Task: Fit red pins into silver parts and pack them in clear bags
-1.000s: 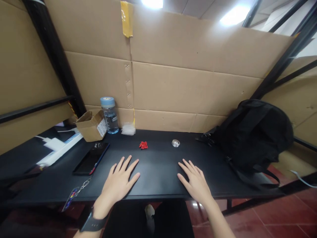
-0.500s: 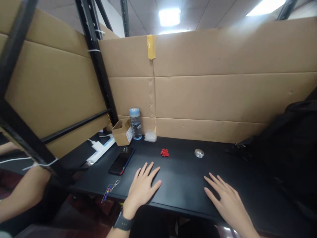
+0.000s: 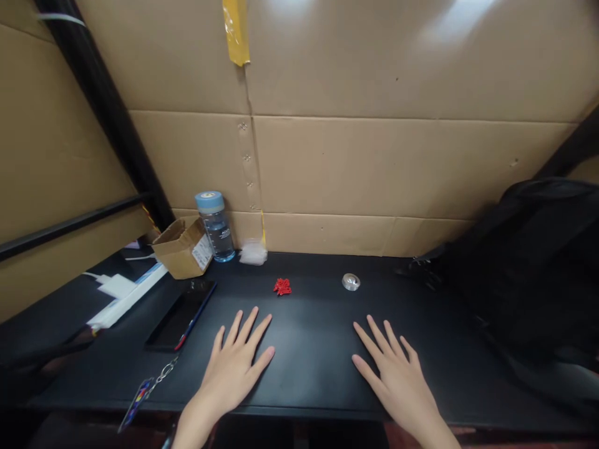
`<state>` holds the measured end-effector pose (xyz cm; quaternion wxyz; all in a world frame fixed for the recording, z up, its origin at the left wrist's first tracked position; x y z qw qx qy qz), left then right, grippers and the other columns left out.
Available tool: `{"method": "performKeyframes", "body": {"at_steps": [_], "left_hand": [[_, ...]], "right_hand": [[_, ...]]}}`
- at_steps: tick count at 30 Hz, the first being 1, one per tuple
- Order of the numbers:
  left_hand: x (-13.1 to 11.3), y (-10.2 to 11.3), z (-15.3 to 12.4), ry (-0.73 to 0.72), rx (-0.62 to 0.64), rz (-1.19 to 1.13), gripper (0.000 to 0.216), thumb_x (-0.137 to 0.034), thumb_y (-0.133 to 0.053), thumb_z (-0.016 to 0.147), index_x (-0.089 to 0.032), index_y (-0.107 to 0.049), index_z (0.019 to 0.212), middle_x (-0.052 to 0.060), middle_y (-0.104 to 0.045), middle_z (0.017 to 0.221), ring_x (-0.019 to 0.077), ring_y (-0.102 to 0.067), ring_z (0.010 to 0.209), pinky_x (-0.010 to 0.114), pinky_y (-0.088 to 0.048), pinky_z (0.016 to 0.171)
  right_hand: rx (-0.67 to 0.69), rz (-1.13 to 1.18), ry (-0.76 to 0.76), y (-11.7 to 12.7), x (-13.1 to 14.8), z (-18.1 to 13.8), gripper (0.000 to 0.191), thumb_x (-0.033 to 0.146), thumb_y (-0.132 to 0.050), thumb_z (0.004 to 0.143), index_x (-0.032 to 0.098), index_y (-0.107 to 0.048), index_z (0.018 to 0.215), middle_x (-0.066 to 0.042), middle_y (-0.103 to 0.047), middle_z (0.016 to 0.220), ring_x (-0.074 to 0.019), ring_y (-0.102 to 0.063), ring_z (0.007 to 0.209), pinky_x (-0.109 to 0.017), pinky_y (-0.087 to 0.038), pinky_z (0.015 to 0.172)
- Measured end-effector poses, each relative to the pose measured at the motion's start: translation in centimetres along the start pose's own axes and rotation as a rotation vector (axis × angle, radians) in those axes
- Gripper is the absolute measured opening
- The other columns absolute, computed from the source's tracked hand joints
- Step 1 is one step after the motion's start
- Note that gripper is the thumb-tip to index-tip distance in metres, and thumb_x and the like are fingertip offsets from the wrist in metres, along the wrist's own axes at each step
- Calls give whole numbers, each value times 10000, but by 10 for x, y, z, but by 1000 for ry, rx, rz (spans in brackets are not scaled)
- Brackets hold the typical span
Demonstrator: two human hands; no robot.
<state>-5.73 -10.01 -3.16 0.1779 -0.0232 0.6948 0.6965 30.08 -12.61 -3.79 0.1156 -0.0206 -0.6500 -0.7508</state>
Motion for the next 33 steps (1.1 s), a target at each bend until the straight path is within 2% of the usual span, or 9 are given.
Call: {"method": "performKeyframes", "body": {"at_steps": [3, 4, 7, 10, 13, 16, 19, 24, 33], "left_hand": [[-4, 19, 16, -15, 20, -70, 757, -660, -461, 948, -360, -262, 1613, 68, -346, 1645, 438, -256, 1518, 637, -303, 1146], [-7, 30, 27, -29, -20, -92, 748, -635, -466, 957, -325, -279, 1611, 87, -390, 1622, 421, -310, 1500, 600, -323, 1148], [-18, 63, 74, -167, -164, -126, 599, -519, -575, 938, -260, -493, 1472, 109, -533, 1496, 321, -495, 1374, 457, -390, 1131], [-25, 75, 124, -315, -198, -118, 450, -452, -704, 862, -261, -646, 1265, 92, -581, 1411, 311, -509, 1333, 463, -374, 1129], [-21, 65, 150, -391, -167, -174, 475, -409, -782, 800, -243, -662, 1228, 97, -586, 1387, 298, -511, 1319, 469, -365, 1126], [-12, 51, 149, -394, -172, -215, 508, -403, -782, 804, -248, -643, 1268, 93, -576, 1394, 281, -511, 1317, 463, -358, 1127], [-5, 48, 140, -363, -187, -246, 424, -410, -757, 830, -266, -672, 1220, 75, -587, 1377, 271, -526, 1294, 454, -366, 1110], [-2, 59, 139, -272, -281, -211, 189, -424, -752, 832, -269, -757, 940, 44, -621, 1319, 296, -514, 1263, 486, -353, 1080], [0, 47, 143, -304, -236, -135, 97, -390, -784, 822, -302, -786, 863, 23, -636, 1272, 306, -463, 1263, 465, -355, 1012]], "right_hand": [[0, 15, -3, -3, -2, -3, 635, 629, -444, 981, 508, -254, 1574, 50, -243, 1679, -397, -204, 1547, -658, -247, 1186], [6, 20, -7, -3, -3, -3, 631, 628, -445, 980, 503, -268, 1572, 47, -249, 1678, -401, -207, 1545, -663, -243, 1185], [45, 52, -7, 8, -3, 8, 600, 624, -488, 959, 457, -410, 1529, 13, -333, 1652, -418, -266, 1522, -658, -282, 1168], [35, 120, 74, 38, -1, 45, 472, 531, -567, 937, 351, -616, 1371, -41, -488, 1561, -373, -449, 1428, -550, -402, 1126], [-66, 253, 227, 70, -2, 104, 384, 421, -571, 950, 281, -653, 1298, -80, -602, 1426, -283, -578, 1293, -436, -450, 1094], [-102, 341, 251, 75, -17, 162, 314, 372, -629, 909, 213, -702, 1170, -109, -690, 1240, -268, -649, 1158, -419, -471, 1056], [-232, 371, 178, 60, -35, 192, 338, 368, -607, 915, 182, -683, 1187, -123, -689, 1221, -271, -637, 1170, -445, -466, 1053], [-151, 423, 264, 29, -41, 187, 330, 404, -645, 888, 205, -706, 1145, -98, -709, 1167, -252, -665, 1088, -417, -502, 996], [-30, 484, 259, 32, -43, 180, 360, 353, -700, 837, 244, -698, 1180, -54, -738, 1127, -210, -702, 962, -351, -543, 874]]}}
Point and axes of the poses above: each hand's wrist, its own z-axis towards the middle knuckle, its own y-axis out of the back of the hand, x = y × z, the point moved 4 cm from there along z, towards the middle knuckle
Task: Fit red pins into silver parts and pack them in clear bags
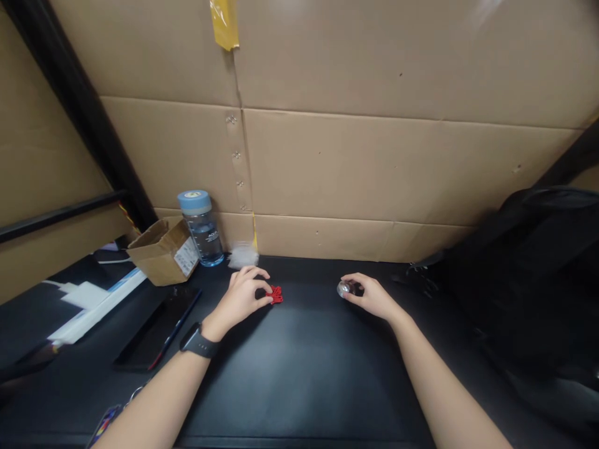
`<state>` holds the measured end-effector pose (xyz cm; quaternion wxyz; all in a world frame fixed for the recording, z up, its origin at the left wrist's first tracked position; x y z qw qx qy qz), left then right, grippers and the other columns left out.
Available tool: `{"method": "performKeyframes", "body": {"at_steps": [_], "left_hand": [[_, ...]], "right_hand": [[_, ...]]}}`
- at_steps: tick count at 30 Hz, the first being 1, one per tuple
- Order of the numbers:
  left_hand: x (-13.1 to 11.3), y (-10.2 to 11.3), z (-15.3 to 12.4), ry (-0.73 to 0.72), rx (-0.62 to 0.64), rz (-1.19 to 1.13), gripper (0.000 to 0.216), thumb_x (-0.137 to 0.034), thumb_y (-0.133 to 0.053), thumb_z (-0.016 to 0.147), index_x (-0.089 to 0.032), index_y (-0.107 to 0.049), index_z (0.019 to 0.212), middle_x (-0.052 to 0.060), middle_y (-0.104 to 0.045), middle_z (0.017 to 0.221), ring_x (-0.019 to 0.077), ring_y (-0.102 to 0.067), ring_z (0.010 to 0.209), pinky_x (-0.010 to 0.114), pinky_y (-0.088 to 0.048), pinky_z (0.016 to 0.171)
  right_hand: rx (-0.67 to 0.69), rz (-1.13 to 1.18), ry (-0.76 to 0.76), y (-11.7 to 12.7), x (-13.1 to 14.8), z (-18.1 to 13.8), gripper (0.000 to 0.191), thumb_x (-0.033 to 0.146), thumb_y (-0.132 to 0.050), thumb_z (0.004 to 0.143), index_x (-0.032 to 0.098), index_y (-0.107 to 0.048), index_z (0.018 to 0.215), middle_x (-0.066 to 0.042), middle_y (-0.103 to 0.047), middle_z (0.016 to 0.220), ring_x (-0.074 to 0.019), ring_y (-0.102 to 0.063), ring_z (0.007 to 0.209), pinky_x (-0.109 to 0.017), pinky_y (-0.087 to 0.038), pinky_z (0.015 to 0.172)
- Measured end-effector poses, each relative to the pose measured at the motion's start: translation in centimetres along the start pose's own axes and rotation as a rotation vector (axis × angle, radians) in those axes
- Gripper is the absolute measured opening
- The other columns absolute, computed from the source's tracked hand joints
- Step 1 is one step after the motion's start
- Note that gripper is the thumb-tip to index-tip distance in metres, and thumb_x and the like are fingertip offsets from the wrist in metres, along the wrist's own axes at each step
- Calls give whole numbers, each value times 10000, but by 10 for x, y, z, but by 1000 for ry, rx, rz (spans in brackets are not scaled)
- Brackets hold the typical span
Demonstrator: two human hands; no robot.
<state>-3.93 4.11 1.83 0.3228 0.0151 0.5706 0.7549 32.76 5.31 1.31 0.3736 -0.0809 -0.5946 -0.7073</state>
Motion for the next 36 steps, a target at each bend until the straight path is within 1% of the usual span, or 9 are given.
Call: {"method": "performKeyframes", "body": {"at_steps": [3, 7, 14, 19, 24, 28, 30, 33, 36], "left_hand": [[-3, 0, 0, 16, -9, -10, 87, -388, -772, 833, -304, -790, 848, 15, -646, 1252, 299, -480, 1239, 467, -353, 1015], [-4, -1, 1, 35, -4, -18, 116, -391, -749, 849, -286, -798, 847, 33, -654, 1246, 301, -489, 1229, 467, -362, 1019], [-3, -4, 1, 38, -5, -3, 107, -375, -739, 851, -293, -803, 825, 30, -669, 1230, 292, -508, 1211, 451, -375, 983], [-4, -6, 1, 27, -6, 2, 135, -377, -716, 870, -285, -800, 819, 38, -670, 1220, 291, -511, 1207, 450, -375, 985], [-8, 0, 2, 17, -22, -7, 152, -368, -688, 904, -282, -792, 835, 36, -677, 1197, 281, -525, 1186, 443, -376, 991], [-24, 5, 2, -67, -24, -53, 182, -387, -653, 942, -271, -770, 864, 36, -679, 1185, 261, -530, 1174, 414, -370, 984], [-37, 2, 0, -156, 34, -96, 203, -409, -634, 960, -261, -751, 884, 36, -689, 1143, 240, -546, 1142, 389, -368, 974], [-59, -8, -4, -292, 178, -148, 213, -408, -590, 993, -246, -709, 921, 29, -702, 1060, 212, -570, 1085, 358, -363, 941], [-74, -16, -9, -347, 239, -148, 181, -349, -537, 1028, -247, -669, 958, 12, -700, 995, 192, -580, 1032, 354, -347, 943]], "right_hand": [[-4, 6, -21, -2, -3, 0, 397, 355, -711, 825, 238, -687, 1204, -59, -741, 1140, -217, -704, 982, -356, -544, 881], [-14, 22, -56, -3, -6, -1, 428, 354, -719, 814, 244, -673, 1225, -55, -747, 1146, -217, -711, 988, -362, -550, 884], [0, 28, -54, -2, -4, 0, 375, 325, -717, 816, 235, -693, 1179, -54, -747, 1137, -212, -707, 978, -355, -549, 878], [-6, 30, -62, -3, -5, 0, 384, 310, -723, 804, 230, -696, 1179, -54, -746, 1123, -208, -702, 966, -351, -541, 873], [-16, 46, -57, -2, -2, -1, 369, 291, -728, 809, 234, -698, 1172, -46, -754, 1100, -199, -702, 952, -343, -534, 876], [-23, 62, -41, -1, 1, -2, 340, 276, -728, 816, 233, -704, 1152, -33, -761, 1077, -184, -704, 931, -319, -526, 859], [-30, 75, -39, 0, 2, -2, 340, 267, -730, 812, 231, -703, 1150, -30, -762, 1070, -179, -704, 924, -313, -520, 859], [-50, 92, -44, 2, 4, -2, 340, 239, -741, 799, 232, -705, 1137, -24, -763, 1039, -175, -705, 898, -304, -512, 829], [-73, 97, -33, 4, 7, -1, 322, 204, -747, 790, 239, -714, 1108, -19, -759, 1019, -173, -701, 877, -293, -504, 786]]}}
Point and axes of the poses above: each hand's wrist, its own z-axis towards the middle knuckle, its own y-axis out of the back of the hand, x = y × z, the point moved 4 cm from there along z, towards the middle knuckle
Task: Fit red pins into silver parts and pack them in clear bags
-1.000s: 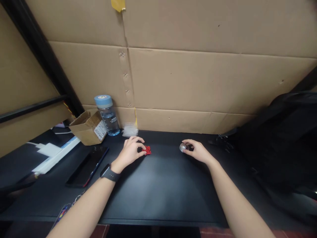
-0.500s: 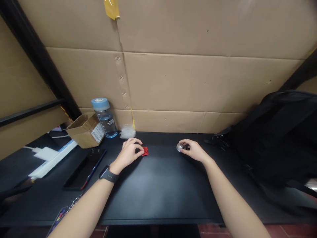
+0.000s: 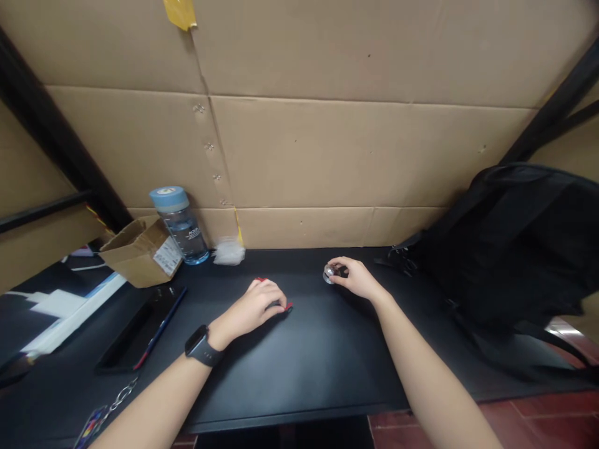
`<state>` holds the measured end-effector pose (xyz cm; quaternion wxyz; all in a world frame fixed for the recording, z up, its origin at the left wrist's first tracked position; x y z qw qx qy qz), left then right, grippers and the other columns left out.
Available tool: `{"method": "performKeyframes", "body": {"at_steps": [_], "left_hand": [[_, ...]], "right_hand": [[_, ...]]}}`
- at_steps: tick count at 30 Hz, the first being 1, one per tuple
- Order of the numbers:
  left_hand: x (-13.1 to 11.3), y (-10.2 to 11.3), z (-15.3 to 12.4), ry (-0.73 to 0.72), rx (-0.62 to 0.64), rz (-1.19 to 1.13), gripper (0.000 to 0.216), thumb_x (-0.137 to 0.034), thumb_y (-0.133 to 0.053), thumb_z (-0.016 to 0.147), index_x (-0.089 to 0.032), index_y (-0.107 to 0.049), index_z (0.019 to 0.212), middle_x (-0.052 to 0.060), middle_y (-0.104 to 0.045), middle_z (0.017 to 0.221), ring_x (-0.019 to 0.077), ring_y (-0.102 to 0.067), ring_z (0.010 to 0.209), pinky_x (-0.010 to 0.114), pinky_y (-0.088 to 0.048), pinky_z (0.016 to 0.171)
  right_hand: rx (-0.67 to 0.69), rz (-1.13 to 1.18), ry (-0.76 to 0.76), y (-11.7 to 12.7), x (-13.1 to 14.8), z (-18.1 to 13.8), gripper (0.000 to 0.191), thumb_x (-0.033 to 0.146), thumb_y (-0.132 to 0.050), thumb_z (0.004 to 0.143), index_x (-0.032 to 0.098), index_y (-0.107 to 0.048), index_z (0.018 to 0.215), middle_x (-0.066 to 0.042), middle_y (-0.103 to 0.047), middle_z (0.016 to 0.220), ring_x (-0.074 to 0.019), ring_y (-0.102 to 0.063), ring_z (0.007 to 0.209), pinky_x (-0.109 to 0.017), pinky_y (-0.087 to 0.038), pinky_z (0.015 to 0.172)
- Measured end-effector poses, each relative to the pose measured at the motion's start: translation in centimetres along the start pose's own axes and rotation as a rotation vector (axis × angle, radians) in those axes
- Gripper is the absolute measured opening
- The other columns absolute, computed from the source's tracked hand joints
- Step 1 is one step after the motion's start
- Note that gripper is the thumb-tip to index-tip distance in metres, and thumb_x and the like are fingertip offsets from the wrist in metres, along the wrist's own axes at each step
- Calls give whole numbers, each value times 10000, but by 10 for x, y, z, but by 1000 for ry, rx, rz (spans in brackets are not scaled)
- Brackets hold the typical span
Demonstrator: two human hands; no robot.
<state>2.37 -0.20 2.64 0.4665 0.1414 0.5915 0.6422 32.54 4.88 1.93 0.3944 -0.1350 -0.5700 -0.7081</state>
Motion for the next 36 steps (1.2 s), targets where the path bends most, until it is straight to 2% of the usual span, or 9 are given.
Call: {"method": "performKeyframes", "body": {"at_steps": [5, 9, 17, 21, 26, 32, 36], "left_hand": [[-6, -4, 0, 15, -52, 86, 118, -331, -576, 998, -249, -639, 1054, 23, -678, 1062, 211, -574, 1056, 376, -351, 962], [-6, -6, 1, 74, -108, 178, 170, -400, -651, 949, -234, -665, 988, 51, -651, 1138, 254, -548, 1116, 407, -356, 951], [-10, -19, 4, 76, -77, 148, 126, -289, -648, 963, -236, -687, 856, 22, -648, 1101, 233, -536, 1127, 400, -345, 963], [-12, -22, 5, 82, -90, 170, 109, -257, -586, 998, -220, -641, 912, 34, -655, 1131, 241, -521, 1165, 403, -320, 960], [-7, -14, 5, 161, -204, 94, 128, -255, -485, 1051, -227, -599, 999, 7, -679, 1031, 187, -576, 1036, 369, -298, 908], [-5, 4, 3, 182, -373, 91, 101, -333, -600, 1005, -249, -656, 1001, -2, -722, 1049, 190, -627, 1034, 365, -273, 881], [-7, 11, 2, 182, -426, 106, 66, -324, -656, 974, -283, -706, 986, -13, -748, 1035, 210, -633, 1085, 381, -263, 880]], "right_hand": [[-55, -34, 74, -2, 12, 2, 276, 170, -748, 800, 257, -728, 1062, -25, -745, 1054, -190, -682, 918, -319, -507, 826], [-93, -65, 171, -11, 28, 2, 299, 157, -774, 793, 264, -722, 1067, -37, -734, 1135, -224, -657, 1023, -381, -492, 932], [34, -26, 260, -32, 60, -5, 311, 157, -788, 809, 258, -699, 1089, -37, -734, 1116, -213, -654, 996, -386, -488, 944], [53, 51, 258, -36, 70, -8, 313, 163, -780, 818, 263, -699, 1102, -29, -728, 1104, -200, -660, 974, -363, -504, 908], [27, 220, 228, -41, 80, -11, 348, 189, -772, 824, 270, -689, 1153, -31, -724, 1089, -191, -675, 972, -328, -536, 823], [10, 442, 159, -56, 87, -16, 410, 243, -770, 843, 279, -651, 1233, -57, -704, 1162, -216, -684, 1065, -360, -552, 878], [-47, 532, 157, -64, 93, -18, 409, 267, -781, 840, 279, -649, 1228, -69, -683, 1214, -226, -676, 1101, -361, -557, 881]]}}
Point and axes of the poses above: each hand's wrist, its own z-axis towards the middle knuckle, its own y-axis out of the back of the hand, x = y × z, the point moved 4 cm from there along z, towards the middle knuckle
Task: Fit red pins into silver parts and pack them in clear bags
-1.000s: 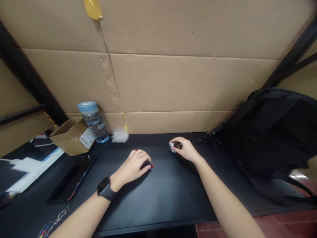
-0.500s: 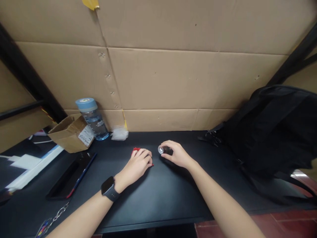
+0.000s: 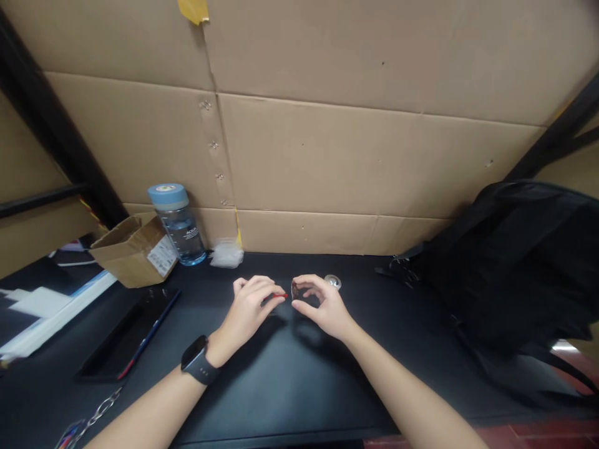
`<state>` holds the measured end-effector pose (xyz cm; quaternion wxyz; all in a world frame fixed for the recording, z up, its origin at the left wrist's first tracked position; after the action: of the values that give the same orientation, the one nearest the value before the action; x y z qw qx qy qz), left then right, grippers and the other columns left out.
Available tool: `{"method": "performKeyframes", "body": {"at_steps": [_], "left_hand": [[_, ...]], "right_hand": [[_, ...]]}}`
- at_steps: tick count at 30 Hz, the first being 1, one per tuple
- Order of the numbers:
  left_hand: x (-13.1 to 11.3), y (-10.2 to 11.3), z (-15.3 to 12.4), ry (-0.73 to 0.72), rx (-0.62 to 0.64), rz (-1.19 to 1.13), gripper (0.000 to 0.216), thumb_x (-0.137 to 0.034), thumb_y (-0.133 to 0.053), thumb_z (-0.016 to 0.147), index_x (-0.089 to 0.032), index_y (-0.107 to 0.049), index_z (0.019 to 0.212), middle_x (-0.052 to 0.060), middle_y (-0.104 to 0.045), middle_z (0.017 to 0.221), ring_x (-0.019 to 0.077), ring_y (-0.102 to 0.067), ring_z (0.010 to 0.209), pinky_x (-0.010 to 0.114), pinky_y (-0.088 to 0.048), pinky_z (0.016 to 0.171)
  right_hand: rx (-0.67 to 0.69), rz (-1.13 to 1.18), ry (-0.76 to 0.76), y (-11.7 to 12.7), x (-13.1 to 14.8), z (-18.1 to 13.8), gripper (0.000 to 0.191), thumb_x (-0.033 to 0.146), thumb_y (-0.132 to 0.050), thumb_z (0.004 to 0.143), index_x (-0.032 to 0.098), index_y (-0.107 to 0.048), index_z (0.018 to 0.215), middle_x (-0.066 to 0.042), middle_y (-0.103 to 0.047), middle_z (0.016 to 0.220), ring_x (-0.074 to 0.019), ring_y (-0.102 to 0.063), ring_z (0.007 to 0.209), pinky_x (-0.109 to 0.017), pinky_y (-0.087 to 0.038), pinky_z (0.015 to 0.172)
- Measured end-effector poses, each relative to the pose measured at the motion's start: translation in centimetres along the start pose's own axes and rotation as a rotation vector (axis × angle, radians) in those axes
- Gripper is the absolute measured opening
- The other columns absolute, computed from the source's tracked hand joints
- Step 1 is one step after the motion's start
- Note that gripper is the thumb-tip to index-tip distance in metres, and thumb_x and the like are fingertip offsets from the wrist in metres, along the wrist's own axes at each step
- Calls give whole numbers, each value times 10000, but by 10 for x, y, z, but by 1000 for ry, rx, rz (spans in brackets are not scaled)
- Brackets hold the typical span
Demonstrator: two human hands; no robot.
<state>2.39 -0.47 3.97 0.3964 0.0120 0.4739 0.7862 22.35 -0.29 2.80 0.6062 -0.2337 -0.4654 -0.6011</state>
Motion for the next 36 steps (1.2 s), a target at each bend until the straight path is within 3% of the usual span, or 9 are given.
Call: {"method": "performKeyframes", "body": {"at_steps": [10, 19, 24, 27, 30, 33, 36], "left_hand": [[-6, 1, -2, 105, -80, -114, 160, -235, -547, 990, -240, -706, 976, 72, -603, 1217, 264, -540, 1229, 430, -387, 983], [-13, 5, -1, 105, -116, -111, 149, -230, -577, 952, -237, -716, 898, 91, -593, 1193, 286, -514, 1195, 486, -413, 998], [-15, 7, -2, 118, -144, -67, 133, -256, -618, 937, -248, -736, 877, 85, -604, 1163, 289, -516, 1182, 497, -389, 1002], [-15, 7, -2, 108, -157, -51, 141, -285, -631, 944, -258, -752, 877, 77, -608, 1154, 285, -519, 1177, 495, -376, 1011], [-15, 6, -2, 71, -135, -54, 149, -307, -632, 949, -257, -753, 877, 73, -614, 1138, 284, -518, 1174, 480, -379, 1007], [-12, 6, -1, 77, -80, -72, 182, -347, -573, 984, -252, -723, 942, 76, -624, 1134, 274, -523, 1164, 460, -382, 999], [-8, 7, -1, 115, -57, -108, 239, -373, -487, 1021, -256, -659, 1140, 84, -610, 1230, 263, -520, 1189, 448, -380, 1011]], "right_hand": [[-106, 24, 27, -19, 7, -2, 328, 323, -837, 790, 248, -693, 1076, -93, -704, 1181, -253, -666, 1112, -382, -556, 881], [-116, 92, -31, -24, 1, -3, 321, 377, -866, 760, 232, -680, 977, -92, -728, 1140, -249, -693, 1050, -392, -556, 891], [-43, 88, -114, -25, 1, -3, 208, 421, -714, 910, 223, -673, 961, -67, -718, 1097, -211, -696, 958, -347, -555, 850], [11, -16, -75, -24, 5, -2, 223, 403, -552, 1013, 220, -668, 963, -67, -694, 1083, -201, -669, 985, -332, -534, 875], [26, -112, -9, -21, 9, -1, 187, 360, -537, 1019, 226, -648, 949, -72, -665, 1096, -205, -645, 1017, -328, -522, 889], [39, -178, 11, -20, 11, 0, 162, 324, -530, 1013, 233, -634, 929, -79, -635, 1125, -205, -635, 1009, -325, -527, 860], [55, -250, 47, -19, 12, 0, 123, 278, -553, 989, 231, -624, 900, -87, -605, 1166, -219, -616, 1063, -349, -519, 902]]}}
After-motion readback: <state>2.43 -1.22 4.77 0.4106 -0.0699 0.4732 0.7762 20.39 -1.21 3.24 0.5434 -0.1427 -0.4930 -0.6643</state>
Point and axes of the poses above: each hand's wrist, its own z-axis towards the middle knuckle, its own y-axis out of the back of the hand, x = y × z, the point moved 4 cm from there along z, towards the middle knuckle
